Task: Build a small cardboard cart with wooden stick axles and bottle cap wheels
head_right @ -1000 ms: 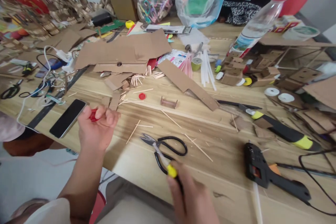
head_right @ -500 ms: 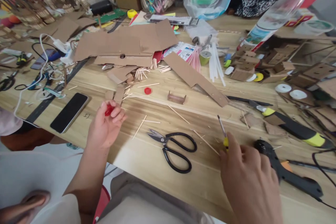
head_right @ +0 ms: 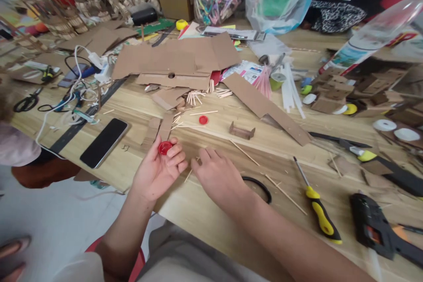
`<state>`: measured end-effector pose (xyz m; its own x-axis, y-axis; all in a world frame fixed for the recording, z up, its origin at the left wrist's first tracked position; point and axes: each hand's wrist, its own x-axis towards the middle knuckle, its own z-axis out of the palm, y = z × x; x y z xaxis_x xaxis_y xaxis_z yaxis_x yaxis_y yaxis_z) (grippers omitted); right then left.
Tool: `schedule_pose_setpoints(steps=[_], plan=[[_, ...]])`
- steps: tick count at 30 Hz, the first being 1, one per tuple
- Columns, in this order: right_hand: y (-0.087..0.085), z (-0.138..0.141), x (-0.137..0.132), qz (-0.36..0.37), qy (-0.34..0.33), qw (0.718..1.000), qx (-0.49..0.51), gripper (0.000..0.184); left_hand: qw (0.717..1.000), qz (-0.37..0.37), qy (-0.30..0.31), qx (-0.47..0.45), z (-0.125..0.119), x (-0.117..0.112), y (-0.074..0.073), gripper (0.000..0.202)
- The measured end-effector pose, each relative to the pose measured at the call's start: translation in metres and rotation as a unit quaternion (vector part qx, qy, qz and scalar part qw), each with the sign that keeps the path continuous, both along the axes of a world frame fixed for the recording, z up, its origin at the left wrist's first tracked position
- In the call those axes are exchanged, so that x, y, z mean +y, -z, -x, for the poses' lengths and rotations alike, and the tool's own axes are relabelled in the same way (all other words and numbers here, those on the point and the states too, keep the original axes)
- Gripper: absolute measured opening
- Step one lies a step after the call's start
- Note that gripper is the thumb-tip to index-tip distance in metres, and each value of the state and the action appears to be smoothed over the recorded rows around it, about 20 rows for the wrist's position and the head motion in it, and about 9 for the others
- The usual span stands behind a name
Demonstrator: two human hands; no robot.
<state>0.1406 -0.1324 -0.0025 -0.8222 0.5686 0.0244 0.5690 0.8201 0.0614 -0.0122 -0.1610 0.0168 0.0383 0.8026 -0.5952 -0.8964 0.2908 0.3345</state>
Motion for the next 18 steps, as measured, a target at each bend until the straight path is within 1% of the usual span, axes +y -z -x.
schedule_pose_setpoints(steps=[4, 7, 9, 10, 11, 12, 14, 15, 16, 17, 18], plan=[[0.005, 0.006, 0.006, 0.008, 0.009, 1.000, 0.009, 0.025, 1.000, 0.005, -0.006, 0.005, 0.002, -0.001, 0.001, 0.060], [0.002, -0.001, 0.008, 0.007, 0.018, 1.000, 0.024, 0.027, 0.999, -0.007, -0.007, 0.032, 0.001, -0.001, 0.002, 0.054], [-0.003, -0.010, 0.007, 0.015, 0.051, 0.996, 0.067, 0.028, 0.997, -0.026, -0.021, 0.071, -0.003, -0.002, 0.005, 0.054], [-0.007, -0.016, 0.005, 0.039, 0.083, 0.989, 0.117, 0.027, 0.994, -0.043, -0.033, 0.099, -0.005, -0.003, 0.007, 0.054], [-0.011, -0.021, 0.002, 0.076, 0.121, 0.972, 0.186, 0.024, 0.988, -0.066, -0.047, 0.131, -0.007, -0.003, 0.009, 0.053], [-0.015, -0.025, -0.001, 0.128, 0.157, 0.943, 0.264, 0.020, 0.980, -0.095, -0.062, 0.165, -0.011, -0.004, 0.012, 0.052], [-0.023, -0.030, -0.010, 0.252, 0.204, 0.856, 0.402, 0.011, 0.957, -0.164, -0.077, 0.225, -0.019, -0.006, 0.018, 0.050], [-0.027, -0.030, -0.015, 0.308, 0.208, 0.816, 0.442, 0.007, 0.946, -0.195, -0.077, 0.248, -0.024, -0.007, 0.020, 0.050], [-0.029, -0.028, -0.020, 0.355, 0.207, 0.781, 0.470, 0.008, 0.936, -0.219, -0.074, 0.265, -0.029, -0.009, 0.021, 0.051], [-0.031, -0.025, -0.024, 0.392, 0.205, 0.753, 0.488, 0.012, 0.928, -0.237, -0.069, 0.279, -0.035, -0.010, 0.022, 0.053], [-0.031, -0.022, -0.028, 0.420, 0.205, 0.729, 0.499, 0.017, 0.922, -0.250, -0.061, 0.289, -0.041, -0.011, 0.022, 0.054]])
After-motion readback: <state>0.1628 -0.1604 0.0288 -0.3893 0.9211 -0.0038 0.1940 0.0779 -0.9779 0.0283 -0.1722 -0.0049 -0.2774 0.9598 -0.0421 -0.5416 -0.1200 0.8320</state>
